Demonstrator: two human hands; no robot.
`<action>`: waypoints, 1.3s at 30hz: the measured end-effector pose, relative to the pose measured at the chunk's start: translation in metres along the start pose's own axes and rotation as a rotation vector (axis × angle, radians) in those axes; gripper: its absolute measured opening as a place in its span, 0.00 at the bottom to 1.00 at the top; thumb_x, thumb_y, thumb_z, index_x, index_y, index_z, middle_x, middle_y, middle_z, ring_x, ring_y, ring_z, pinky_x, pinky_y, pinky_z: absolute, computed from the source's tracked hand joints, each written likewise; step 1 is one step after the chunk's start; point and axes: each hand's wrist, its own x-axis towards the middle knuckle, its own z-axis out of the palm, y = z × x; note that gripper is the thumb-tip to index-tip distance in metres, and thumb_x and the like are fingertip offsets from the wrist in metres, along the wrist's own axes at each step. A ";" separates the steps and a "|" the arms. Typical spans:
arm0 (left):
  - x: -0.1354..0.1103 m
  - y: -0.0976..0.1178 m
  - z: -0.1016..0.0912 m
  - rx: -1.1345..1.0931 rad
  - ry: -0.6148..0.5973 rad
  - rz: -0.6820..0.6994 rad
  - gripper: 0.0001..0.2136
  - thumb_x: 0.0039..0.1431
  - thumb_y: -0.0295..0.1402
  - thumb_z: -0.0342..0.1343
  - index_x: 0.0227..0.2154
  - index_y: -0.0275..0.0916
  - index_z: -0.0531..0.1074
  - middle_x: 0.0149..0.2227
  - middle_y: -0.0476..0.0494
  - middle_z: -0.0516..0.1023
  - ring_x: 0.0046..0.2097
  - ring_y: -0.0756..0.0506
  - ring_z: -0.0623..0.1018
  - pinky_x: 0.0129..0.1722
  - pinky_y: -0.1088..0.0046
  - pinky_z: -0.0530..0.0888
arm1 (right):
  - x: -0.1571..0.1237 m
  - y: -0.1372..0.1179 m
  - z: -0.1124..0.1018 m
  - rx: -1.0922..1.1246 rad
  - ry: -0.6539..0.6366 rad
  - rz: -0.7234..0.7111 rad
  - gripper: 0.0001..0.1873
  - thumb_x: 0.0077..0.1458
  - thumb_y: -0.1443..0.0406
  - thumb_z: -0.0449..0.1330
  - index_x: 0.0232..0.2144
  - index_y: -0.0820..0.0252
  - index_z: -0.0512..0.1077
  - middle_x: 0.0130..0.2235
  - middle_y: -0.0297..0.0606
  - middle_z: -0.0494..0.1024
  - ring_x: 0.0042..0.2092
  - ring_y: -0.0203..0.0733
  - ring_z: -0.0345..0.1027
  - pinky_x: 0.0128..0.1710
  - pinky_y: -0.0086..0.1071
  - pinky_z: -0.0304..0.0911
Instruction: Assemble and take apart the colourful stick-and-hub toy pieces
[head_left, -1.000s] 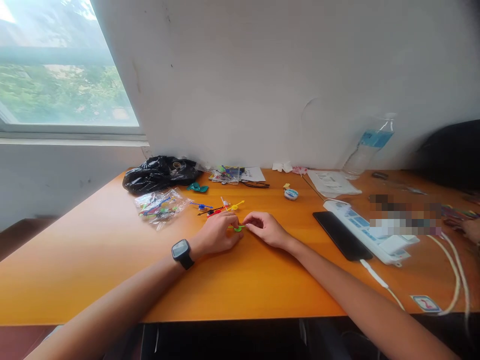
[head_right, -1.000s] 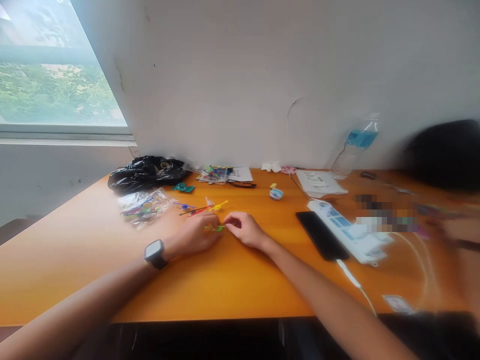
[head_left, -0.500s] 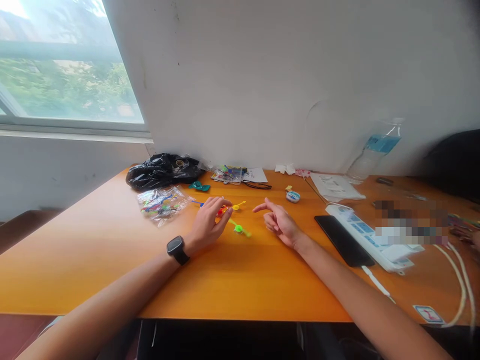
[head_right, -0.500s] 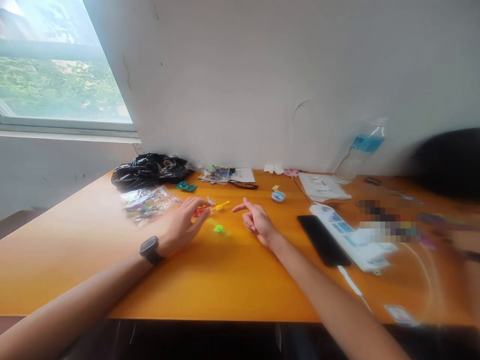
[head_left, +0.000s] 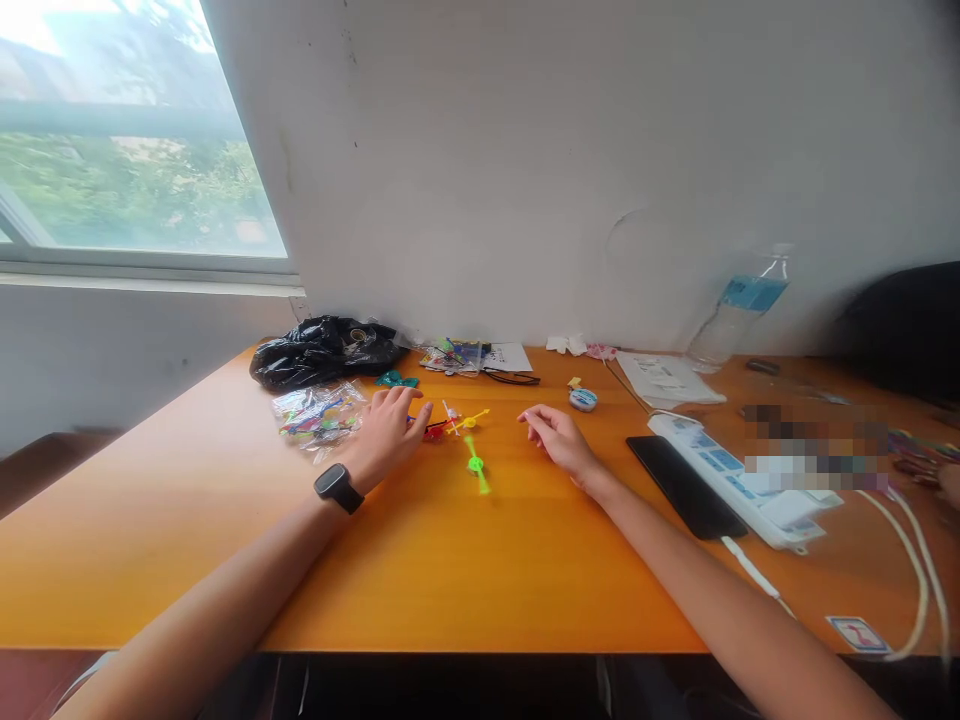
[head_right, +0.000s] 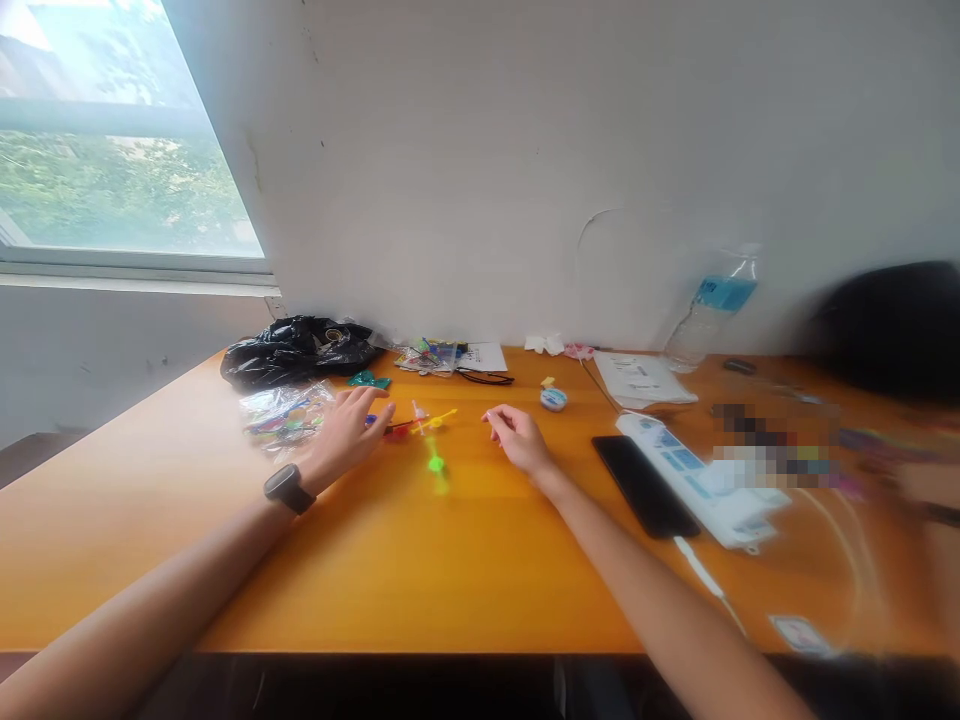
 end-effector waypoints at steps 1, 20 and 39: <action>0.000 -0.002 0.002 0.003 -0.028 0.003 0.15 0.74 0.46 0.49 0.49 0.43 0.73 0.52 0.38 0.78 0.53 0.33 0.73 0.51 0.55 0.70 | 0.000 0.002 0.001 -0.039 -0.004 -0.033 0.23 0.61 0.45 0.59 0.36 0.58 0.77 0.29 0.35 0.72 0.32 0.40 0.65 0.32 0.32 0.60; -0.002 0.007 0.011 -0.205 -0.215 0.182 0.13 0.75 0.41 0.48 0.44 0.44 0.77 0.46 0.42 0.82 0.51 0.39 0.77 0.53 0.60 0.73 | -0.015 -0.008 0.018 -0.367 -0.139 -0.413 0.17 0.72 0.54 0.51 0.50 0.54 0.75 0.49 0.44 0.78 0.52 0.50 0.70 0.54 0.42 0.65; -0.001 0.018 0.001 -0.288 -0.245 0.204 0.17 0.70 0.50 0.56 0.46 0.42 0.78 0.42 0.41 0.81 0.45 0.40 0.78 0.45 0.65 0.71 | 0.070 -0.027 0.080 -0.643 -0.395 -0.434 0.29 0.76 0.53 0.42 0.41 0.56 0.80 0.42 0.43 0.82 0.48 0.49 0.69 0.54 0.43 0.62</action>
